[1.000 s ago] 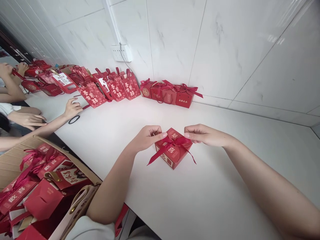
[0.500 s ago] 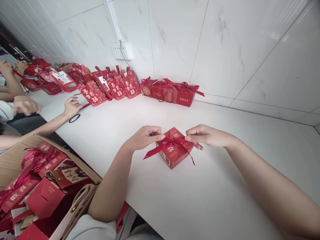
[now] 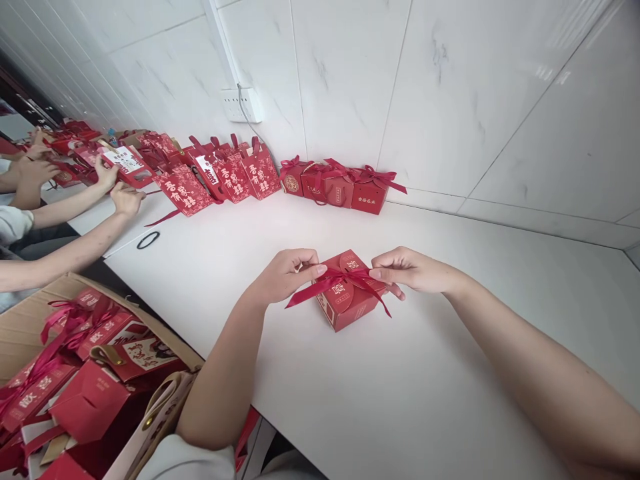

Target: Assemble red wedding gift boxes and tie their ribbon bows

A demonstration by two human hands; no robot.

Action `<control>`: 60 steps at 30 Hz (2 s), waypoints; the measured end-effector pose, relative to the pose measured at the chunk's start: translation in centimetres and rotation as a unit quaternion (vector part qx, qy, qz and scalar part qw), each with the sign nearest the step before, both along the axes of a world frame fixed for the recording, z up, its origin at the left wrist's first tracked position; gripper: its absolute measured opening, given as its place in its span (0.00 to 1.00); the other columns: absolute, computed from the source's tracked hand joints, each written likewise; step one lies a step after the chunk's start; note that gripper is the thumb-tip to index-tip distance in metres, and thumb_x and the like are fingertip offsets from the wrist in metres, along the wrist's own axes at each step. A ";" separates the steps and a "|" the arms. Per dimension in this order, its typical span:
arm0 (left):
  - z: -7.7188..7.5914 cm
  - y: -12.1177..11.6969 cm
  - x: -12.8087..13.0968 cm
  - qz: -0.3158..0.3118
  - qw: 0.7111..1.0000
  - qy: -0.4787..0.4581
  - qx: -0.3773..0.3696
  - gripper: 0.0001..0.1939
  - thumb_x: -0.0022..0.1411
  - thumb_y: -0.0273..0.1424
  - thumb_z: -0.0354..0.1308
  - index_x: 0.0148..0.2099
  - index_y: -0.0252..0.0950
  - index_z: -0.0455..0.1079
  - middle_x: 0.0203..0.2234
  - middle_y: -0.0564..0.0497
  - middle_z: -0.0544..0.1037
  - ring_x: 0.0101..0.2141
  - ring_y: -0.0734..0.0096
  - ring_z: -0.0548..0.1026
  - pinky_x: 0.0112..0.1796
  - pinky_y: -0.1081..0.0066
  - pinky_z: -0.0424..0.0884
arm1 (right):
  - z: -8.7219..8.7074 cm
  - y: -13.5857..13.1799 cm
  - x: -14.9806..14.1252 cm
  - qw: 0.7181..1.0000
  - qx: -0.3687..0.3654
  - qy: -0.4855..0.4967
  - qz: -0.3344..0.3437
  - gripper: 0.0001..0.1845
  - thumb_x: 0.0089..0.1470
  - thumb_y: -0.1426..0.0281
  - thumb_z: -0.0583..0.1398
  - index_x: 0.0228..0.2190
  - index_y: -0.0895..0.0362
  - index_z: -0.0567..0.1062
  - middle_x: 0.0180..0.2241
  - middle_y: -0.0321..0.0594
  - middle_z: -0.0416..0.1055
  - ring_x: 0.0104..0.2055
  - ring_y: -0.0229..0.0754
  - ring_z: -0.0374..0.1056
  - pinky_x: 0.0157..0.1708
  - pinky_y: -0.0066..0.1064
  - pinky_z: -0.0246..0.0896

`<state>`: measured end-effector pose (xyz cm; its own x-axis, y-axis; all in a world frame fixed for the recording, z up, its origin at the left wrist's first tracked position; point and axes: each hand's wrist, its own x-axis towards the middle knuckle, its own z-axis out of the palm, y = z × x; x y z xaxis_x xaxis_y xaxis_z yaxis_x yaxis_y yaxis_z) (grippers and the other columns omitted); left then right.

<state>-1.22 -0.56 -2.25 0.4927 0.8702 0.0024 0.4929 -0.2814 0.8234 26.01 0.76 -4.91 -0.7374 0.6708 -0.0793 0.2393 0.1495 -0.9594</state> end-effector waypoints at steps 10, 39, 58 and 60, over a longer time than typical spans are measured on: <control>-1.5 1.4 -0.4 0.180 0.971 0.000 0.157 0.09 0.60 0.35 0.52 0.42 0.39 0.65 0.40 0.51 0.72 0.40 0.70 0.70 0.36 0.72 0.64 | -3.1 0.5 -1.5 0.977 0.055 0.137 -0.156 0.24 0.58 0.47 0.51 0.41 0.54 0.70 0.43 0.44 0.71 0.47 0.46 0.68 0.48 0.41 0.63; -7.1 3.5 2.6 0.032 0.971 -0.234 -0.025 0.38 0.54 0.44 0.62 0.63 0.40 0.53 0.59 0.39 0.62 0.56 0.55 0.65 0.54 0.55 0.64 | -7.6 0.7 -3.5 0.944 0.063 0.232 -0.227 0.39 0.52 0.52 0.61 0.60 0.50 0.54 0.62 0.45 0.55 0.62 0.50 0.55 0.58 0.44 0.55; -2.2 0.0 3.2 0.072 0.955 -0.018 0.288 0.13 0.65 0.32 0.50 0.50 0.41 0.71 0.47 0.50 0.75 0.49 0.69 0.70 0.52 0.66 0.65 | 0.1 2.1 3.8 0.935 0.170 0.066 -0.305 0.23 0.58 0.49 0.52 0.39 0.54 0.74 0.42 0.42 0.73 0.41 0.44 0.70 0.45 0.37 0.63; -1.5 -0.5 4.5 0.040 0.955 -0.005 0.295 0.14 0.66 0.31 0.49 0.51 0.42 0.70 0.48 0.50 0.74 0.50 0.69 0.70 0.52 0.66 0.65 | 1.4 1.1 4.0 0.938 0.238 -0.025 -0.252 0.19 0.54 0.52 0.59 0.40 0.52 0.74 0.44 0.40 0.73 0.42 0.45 0.70 0.43 0.37 0.64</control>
<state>3.31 -1.04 -3.77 0.4224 0.7506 0.5081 0.5251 -0.6596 0.5378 29.99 1.90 -3.47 -0.3198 0.9016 0.2912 0.4371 0.4131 -0.7990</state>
